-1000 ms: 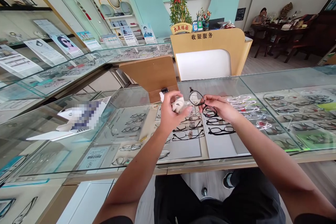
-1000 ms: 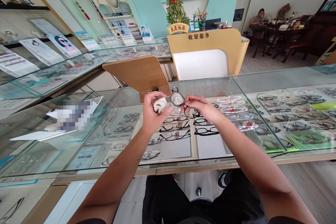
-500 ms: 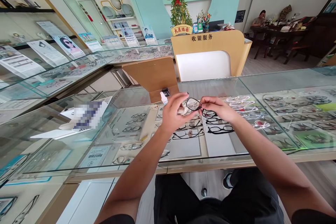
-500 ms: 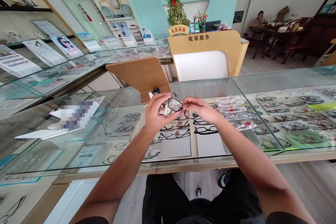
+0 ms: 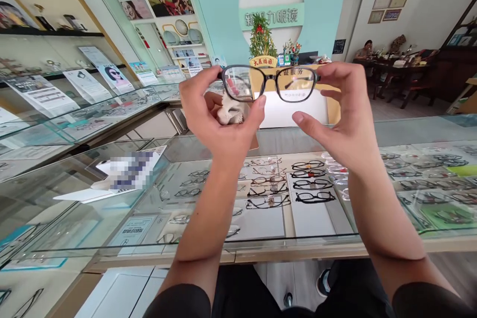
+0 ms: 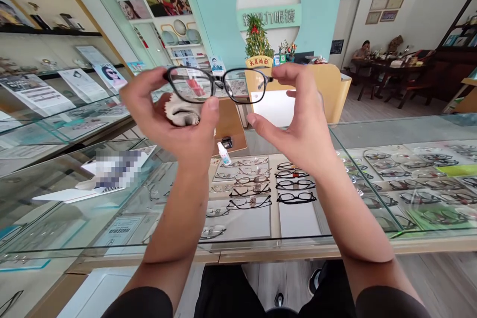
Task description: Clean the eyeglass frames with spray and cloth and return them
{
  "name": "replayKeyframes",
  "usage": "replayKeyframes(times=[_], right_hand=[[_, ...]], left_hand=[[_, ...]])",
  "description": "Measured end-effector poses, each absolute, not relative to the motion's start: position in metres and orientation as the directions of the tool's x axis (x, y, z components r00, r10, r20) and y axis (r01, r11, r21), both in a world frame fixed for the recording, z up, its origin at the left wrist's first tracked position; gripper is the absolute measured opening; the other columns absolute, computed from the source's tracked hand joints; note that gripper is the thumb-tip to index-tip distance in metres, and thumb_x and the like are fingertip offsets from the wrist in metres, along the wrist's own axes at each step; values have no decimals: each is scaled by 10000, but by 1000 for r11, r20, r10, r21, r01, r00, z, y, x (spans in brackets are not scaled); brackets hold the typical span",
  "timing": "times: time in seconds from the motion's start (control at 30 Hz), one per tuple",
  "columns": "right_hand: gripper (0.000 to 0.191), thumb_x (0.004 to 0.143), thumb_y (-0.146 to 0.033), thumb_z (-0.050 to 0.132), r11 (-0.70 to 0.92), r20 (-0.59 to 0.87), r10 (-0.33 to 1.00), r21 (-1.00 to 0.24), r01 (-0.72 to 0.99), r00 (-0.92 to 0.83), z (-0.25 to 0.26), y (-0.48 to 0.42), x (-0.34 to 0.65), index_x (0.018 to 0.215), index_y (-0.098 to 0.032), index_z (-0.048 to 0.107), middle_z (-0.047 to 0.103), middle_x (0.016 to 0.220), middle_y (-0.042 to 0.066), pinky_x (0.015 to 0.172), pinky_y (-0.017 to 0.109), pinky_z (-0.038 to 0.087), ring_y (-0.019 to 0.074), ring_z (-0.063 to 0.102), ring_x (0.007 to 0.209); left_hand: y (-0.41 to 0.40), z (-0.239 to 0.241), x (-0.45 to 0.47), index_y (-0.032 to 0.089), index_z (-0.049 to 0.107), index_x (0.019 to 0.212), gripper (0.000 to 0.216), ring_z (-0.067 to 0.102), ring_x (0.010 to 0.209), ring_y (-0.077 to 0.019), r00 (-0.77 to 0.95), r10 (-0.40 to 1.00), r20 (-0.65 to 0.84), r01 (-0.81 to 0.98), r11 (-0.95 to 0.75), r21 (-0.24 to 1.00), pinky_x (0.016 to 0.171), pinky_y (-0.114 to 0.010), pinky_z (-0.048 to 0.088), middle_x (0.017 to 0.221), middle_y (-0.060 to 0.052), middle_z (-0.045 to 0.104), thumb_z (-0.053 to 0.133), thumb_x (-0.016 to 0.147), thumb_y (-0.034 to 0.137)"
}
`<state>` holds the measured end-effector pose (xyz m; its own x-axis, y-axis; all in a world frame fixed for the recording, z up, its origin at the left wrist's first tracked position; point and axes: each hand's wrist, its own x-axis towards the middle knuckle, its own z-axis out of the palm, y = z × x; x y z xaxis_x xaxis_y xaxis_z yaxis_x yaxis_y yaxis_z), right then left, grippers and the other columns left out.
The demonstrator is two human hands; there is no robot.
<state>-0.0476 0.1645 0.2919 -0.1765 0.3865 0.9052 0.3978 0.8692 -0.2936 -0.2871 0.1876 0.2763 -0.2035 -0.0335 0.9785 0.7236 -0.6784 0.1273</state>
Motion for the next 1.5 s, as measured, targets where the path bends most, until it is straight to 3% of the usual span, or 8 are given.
replayKeyframes(times=[0.13, 0.3, 0.43, 0.6, 0.73, 0.93, 1.1, 1.5], right_hand=[[548, 988, -436, 776, 862, 937, 337, -266, 431, -96, 296, 153, -55, 1472, -360, 531, 647, 1495, 116, 1088, 574, 603, 345, 657, 1385], [476, 992, -407, 793, 841, 949, 313, -259, 475, -36, 287, 153, -59, 1423, -333, 606, 703, 1388, 120, 1017, 569, 629, 343, 709, 1275], [484, 991, -432, 803, 806, 943, 334, -282, 520, -7, 285, 158, -62, 1419, -308, 614, 731, 1362, 126, 999, 567, 634, 341, 734, 1233], [470, 995, -450, 797, 787, 938, 345, -304, 537, 27, 285, 158, -62, 1413, -309, 634, 744, 1374, 129, 1013, 577, 632, 347, 738, 1226], [476, 1006, -496, 781, 772, 930, 368, -314, 553, 14, 285, 156, -62, 1431, -332, 639, 742, 1399, 138, 1009, 592, 636, 362, 742, 1227], [453, 1031, -488, 745, 755, 924, 382, -326, 569, 23, 285, 161, -61, 1446, -337, 643, 750, 1410, 132, 1000, 604, 631, 369, 747, 1218], [447, 1038, -498, 735, 731, 919, 391, -343, 590, 49, 284, 167, -60, 1445, -327, 662, 778, 1376, 131, 1001, 594, 628, 366, 751, 1218], [493, 1035, -506, 735, 709, 919, 390, -342, 617, 61, 280, 172, -60, 1474, -286, 694, 833, 1274, 124, 997, 574, 638, 352, 793, 1173]], left_hand=[[169, 290, -269, 317, 567, 1406, 605, 654, 1327, -294, -243, -57, 968, 657, -744, 122, 980, -507, 627, 1397, -74, 614, 766, 965, 681], [162, 286, -269, 284, 657, 1368, 628, 736, 1016, -222, -228, -93, 969, 670, -737, 87, 822, -441, 659, 1240, -44, 657, 863, 889, 635], [154, 287, -265, 377, 683, 1311, 468, 751, 1097, -267, -276, -9, 961, 697, -690, 194, 823, -469, 694, 1197, -45, 695, 887, 913, 514], [154, 286, -260, 362, 680, 1307, 497, 777, 1081, -277, -277, 5, 961, 703, -680, 206, 802, -504, 709, 1174, -33, 721, 872, 910, 590], [157, 284, -261, 382, 672, 1317, 468, 770, 1177, -295, -288, 48, 957, 721, -647, 249, 841, -516, 708, 1244, -36, 735, 854, 934, 580], [165, 278, -261, 318, 668, 1374, 597, 718, 1267, -310, -258, 9, 966, 703, -684, 194, 961, -512, 689, 1284, -71, 700, 863, 903, 629], [173, 270, -261, 314, 611, 1490, 656, 672, 1342, -323, -250, 64, 966, 723, -651, 230, 1050, -506, 641, 1405, -86, 665, 831, 938, 592], [179, 266, -253, 298, 635, 1478, 590, 717, 1225, -277, -231, -29, 973, 775, -610, 166, 992, -439, 641, 1371, -87, 706, 786, 983, 580]])
